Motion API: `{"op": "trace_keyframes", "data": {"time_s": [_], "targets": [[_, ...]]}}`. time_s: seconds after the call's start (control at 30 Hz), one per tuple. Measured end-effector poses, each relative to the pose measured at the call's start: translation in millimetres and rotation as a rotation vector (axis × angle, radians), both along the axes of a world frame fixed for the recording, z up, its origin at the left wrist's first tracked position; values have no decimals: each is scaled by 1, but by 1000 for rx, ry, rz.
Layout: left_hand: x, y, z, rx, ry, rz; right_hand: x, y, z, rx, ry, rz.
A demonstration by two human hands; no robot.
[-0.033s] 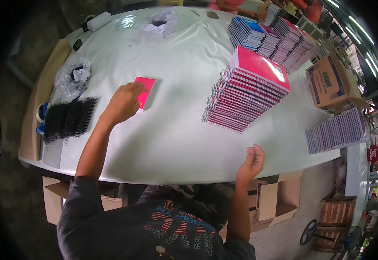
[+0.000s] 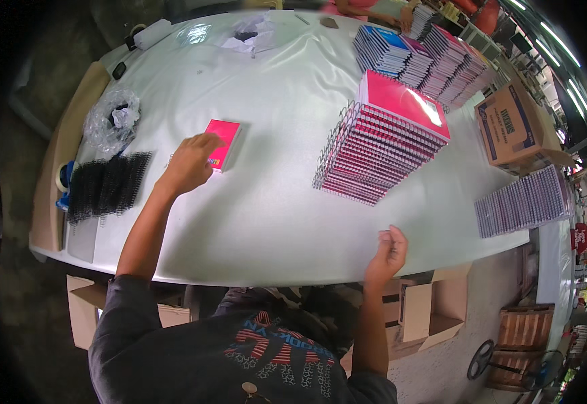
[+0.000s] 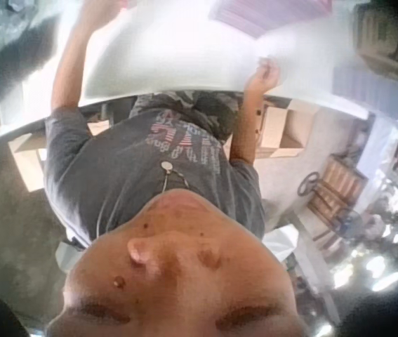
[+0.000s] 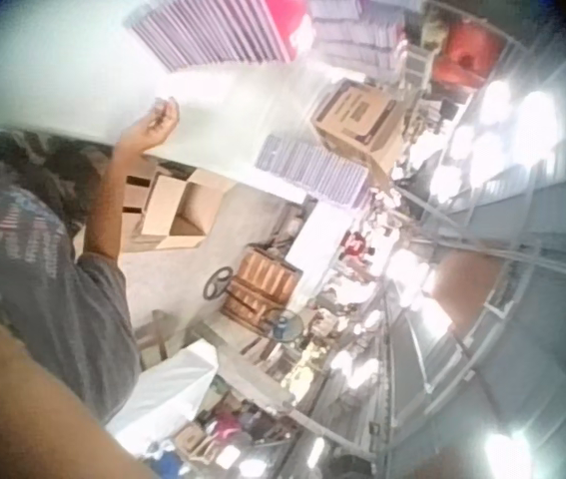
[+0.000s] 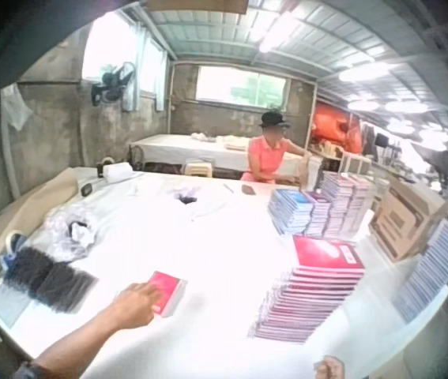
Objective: The person threads a plastic spiral through the punched holes of small pink notebooks by hand, spinning the coil until it is fully inserted, and then stacks the finished notebooks into a pile on the work surface.
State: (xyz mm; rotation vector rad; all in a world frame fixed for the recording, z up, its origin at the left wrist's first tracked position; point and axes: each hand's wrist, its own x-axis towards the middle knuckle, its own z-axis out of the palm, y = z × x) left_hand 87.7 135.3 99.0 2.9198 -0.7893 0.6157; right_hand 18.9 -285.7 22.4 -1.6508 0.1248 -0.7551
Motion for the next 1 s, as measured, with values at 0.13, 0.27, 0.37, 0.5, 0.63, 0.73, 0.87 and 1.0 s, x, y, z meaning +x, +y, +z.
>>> {"op": "trace_keyframes", "data": {"time_s": [0.13,0.27,0.37,0.5,0.63,0.73,0.87,1.0], "targets": [[-5,15,-72,8,-241,113,-19,21,2,117,135,260],[-37,-31,-32,-247,201,293,-34,42,-1,454,439,598],[-74,-70,-1,-463,178,80,-34,56,15,1167,896,1084],[-100,-94,15,-525,398,-386,-31,64,27,1201,876,1210],[-84,-117,12,-908,373,-254,-11,46,15,772,462,979],[-70,-133,-20,-1427,842,-83,2,42,21,196,340,881],[-58,-154,-76,-1451,952,-38,7,43,-9,171,335,872],[-67,-164,-85,-1493,885,3,13,54,-10,249,181,911]]}}
